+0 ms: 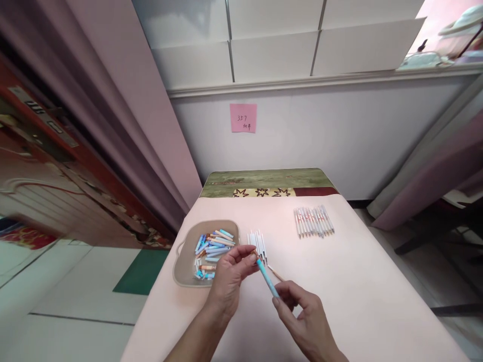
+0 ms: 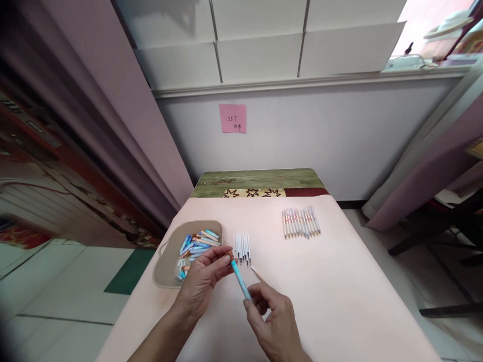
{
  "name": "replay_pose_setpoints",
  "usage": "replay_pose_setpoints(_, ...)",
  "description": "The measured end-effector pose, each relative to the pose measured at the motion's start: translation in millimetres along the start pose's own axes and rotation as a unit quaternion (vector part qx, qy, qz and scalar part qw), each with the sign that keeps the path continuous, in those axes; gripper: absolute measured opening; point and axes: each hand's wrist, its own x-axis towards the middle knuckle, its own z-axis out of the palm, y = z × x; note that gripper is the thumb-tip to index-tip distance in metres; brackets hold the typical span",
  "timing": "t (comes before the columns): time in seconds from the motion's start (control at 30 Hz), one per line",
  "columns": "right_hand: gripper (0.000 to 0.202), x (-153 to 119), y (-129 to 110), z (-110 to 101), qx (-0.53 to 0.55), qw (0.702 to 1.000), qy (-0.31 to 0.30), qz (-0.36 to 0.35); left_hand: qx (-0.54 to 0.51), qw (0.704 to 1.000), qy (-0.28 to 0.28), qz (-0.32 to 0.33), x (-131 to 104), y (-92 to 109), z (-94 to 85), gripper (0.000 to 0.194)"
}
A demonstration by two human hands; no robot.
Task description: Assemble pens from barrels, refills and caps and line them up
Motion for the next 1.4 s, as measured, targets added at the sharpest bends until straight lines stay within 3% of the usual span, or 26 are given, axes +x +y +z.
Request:
replay_pose_setpoints(0.53,0.013,-3,8,5,-0.134,0.987,0.080,-0.038,0.070,0.994,0.020,0.077,-10,-5,5.9,0.028)
replay_pose_setpoints(0.83,0.019,-13,10,-2,-0.123,0.986,0.104,-0.054,0.086,0.992,0.008,0.088,-23,-8,13.7,0.032)
replay_pose_setpoints(1.0,0.027,-9,38,-42,-0.186,0.964,0.190,-0.019,0.115,0.992,0.005,0.050,-29,-13,5.5,0.037)
replay_pose_setpoints(1.13,0.032,-5,79,-98,-0.266,0.917,0.273,0.118,0.160,0.987,0.003,0.011,-30,-17,-15.1,0.039)
replay_pose_setpoints(1.27,0.032,0,107,-138,-0.324,0.876,0.258,0.247,0.167,0.986,0.027,-0.003,-30,-18,-28.5,0.041)
replay_pose_setpoints(1.4,0.032,13,118,-151,-0.355,0.861,0.215,0.295,0.158,0.986,0.055,-0.007,-30,-22,-29.0,0.043)
